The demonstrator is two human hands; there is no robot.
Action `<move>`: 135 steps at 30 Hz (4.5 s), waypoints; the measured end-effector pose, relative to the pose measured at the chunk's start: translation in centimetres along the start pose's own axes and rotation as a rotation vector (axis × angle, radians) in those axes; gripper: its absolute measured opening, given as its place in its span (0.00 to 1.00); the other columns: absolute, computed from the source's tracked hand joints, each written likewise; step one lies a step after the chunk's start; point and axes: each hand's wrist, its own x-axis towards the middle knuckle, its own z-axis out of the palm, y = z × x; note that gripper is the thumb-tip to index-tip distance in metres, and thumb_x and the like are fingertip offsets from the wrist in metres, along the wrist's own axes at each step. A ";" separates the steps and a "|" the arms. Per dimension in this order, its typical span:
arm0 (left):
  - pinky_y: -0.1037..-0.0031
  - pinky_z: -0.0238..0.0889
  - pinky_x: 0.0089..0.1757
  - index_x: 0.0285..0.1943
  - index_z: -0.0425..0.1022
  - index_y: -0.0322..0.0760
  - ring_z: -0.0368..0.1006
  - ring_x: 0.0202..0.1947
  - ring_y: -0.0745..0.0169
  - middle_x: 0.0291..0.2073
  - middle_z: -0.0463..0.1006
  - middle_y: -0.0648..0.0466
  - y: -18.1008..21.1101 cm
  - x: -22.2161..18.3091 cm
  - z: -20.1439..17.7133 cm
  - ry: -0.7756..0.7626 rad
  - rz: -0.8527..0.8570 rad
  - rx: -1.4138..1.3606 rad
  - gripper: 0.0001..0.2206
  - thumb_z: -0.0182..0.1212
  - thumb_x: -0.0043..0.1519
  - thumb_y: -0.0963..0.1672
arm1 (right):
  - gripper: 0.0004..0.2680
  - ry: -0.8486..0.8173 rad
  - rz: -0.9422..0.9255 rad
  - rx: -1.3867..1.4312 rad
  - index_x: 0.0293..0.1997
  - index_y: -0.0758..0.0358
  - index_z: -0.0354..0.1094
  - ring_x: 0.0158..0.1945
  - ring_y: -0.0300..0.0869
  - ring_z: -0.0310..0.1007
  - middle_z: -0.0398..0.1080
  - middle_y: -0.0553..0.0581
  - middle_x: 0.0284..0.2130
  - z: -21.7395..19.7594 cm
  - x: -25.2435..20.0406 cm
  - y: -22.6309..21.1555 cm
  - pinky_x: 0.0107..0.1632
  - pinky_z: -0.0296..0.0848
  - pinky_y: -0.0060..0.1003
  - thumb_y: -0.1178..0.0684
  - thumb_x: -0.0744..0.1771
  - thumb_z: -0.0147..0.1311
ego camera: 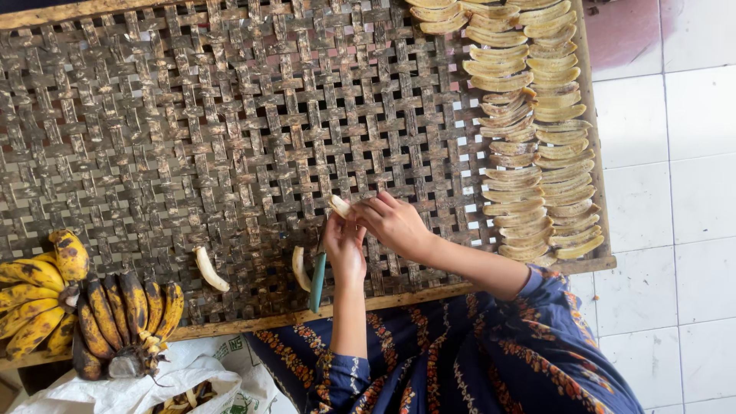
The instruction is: The person peels bananas by hand and with a knife, سپس slices them and arranges the slices onto a woven bamboo tray.
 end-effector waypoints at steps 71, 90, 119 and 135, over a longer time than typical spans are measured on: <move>0.67 0.77 0.51 0.62 0.69 0.29 0.79 0.49 0.54 0.50 0.79 0.43 3.9 -0.3 0.7 -0.133 0.086 0.316 0.16 0.58 0.67 0.42 | 0.09 -0.566 0.514 0.996 0.50 0.68 0.71 0.23 0.37 0.68 0.72 0.59 0.26 -2.9 2.5 5.5 0.25 0.72 0.30 0.53 0.72 0.47; 0.39 0.52 0.56 0.63 0.72 0.40 0.61 0.59 0.35 0.61 0.67 0.42 11.5 3.6 -23.1 0.870 0.261 1.488 0.20 0.70 0.63 0.45 | 0.08 1.162 1.261 1.591 0.50 0.73 0.62 0.24 0.43 0.74 0.72 0.62 0.28 6.1 9.2 31.4 0.28 0.78 0.37 0.67 0.67 0.44; 0.67 0.74 0.46 0.60 0.69 0.27 0.77 0.43 0.59 0.48 0.78 0.44 10.9 1.0 -15.7 0.174 0.121 0.115 0.15 0.61 0.68 0.42 | 0.11 -0.345 -0.643 -0.181 0.47 0.59 0.73 0.52 0.43 0.70 0.69 0.52 0.49 10.8 6.3 -11.1 0.38 0.78 0.37 0.47 0.65 0.54; 0.67 0.75 0.46 0.62 0.68 0.27 0.79 0.46 0.57 0.50 0.79 0.44 13.2 -3.2 -15.5 0.241 0.142 0.295 0.16 0.58 0.67 0.41 | 0.08 0.199 0.239 -0.666 0.51 0.47 0.75 0.45 0.45 0.66 0.69 0.55 0.44 0.5 5.0 13.6 0.46 0.69 0.39 0.53 0.69 0.52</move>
